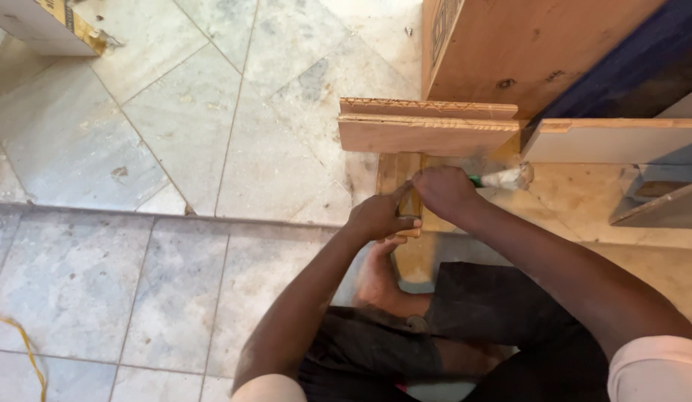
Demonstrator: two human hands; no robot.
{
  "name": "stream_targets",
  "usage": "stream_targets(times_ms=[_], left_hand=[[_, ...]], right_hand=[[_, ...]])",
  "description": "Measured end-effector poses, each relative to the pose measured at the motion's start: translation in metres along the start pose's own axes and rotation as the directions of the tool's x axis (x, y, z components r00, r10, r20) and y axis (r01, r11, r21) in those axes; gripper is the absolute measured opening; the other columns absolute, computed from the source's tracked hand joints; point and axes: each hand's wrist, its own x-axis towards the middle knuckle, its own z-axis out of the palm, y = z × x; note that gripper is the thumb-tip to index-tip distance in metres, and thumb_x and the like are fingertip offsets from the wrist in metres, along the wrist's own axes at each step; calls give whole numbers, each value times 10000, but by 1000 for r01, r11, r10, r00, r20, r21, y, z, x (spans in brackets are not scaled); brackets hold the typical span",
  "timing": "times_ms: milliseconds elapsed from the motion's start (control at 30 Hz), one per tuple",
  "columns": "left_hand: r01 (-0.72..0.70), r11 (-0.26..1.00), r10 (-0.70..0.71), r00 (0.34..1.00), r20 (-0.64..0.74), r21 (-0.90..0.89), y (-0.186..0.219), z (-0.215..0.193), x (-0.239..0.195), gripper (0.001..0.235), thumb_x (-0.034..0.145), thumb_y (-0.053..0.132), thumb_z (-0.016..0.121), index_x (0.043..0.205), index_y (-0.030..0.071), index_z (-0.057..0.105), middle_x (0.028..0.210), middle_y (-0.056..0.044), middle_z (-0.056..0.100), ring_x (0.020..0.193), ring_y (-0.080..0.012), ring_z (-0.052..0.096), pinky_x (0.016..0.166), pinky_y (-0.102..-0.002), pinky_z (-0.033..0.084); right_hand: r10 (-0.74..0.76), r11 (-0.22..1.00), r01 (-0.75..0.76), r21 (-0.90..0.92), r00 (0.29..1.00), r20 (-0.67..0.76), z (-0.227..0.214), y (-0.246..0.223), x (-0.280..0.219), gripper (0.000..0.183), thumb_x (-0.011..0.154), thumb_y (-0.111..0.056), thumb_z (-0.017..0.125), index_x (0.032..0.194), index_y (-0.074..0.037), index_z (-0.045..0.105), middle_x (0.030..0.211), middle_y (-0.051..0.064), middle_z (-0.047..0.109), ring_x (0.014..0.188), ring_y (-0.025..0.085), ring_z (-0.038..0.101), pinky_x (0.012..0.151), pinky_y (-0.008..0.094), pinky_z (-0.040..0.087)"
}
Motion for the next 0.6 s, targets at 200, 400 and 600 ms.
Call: stream_targets(times_ms=[200,400,600], left_hand=[[-113,974,114,993,5,195,-3,31,-31,1076,795,513,806,1628,292,161,1231,-168,700,1127,-375,670,964,-490,522],[-166,947,209,968,-139,275,3,11,-7,1029,842,504,761,1662,257,189,1194,-178,742,1104,-392,706,902,-513,566],[-158,950,203,968,-150,271,3,14,-11,1076,820,568,762,1641,221,159,1215,-180,717,1091,-398,696,894,-517,553]], right_hand=[[-28,999,32,-17,982,186,6,-23,-32,182,888,-177,607,951,-23,678,859,169,722,769,312,738,618,449,601],[-24,993,43,-113,986,165,-4,-7,-10,176,895,-168,572,934,-72,715,932,147,734,904,306,722,678,439,605],[-47,998,47,-28,998,30,3,-7,-10,185,939,-197,559,923,-70,693,893,153,728,838,329,726,659,473,597]])
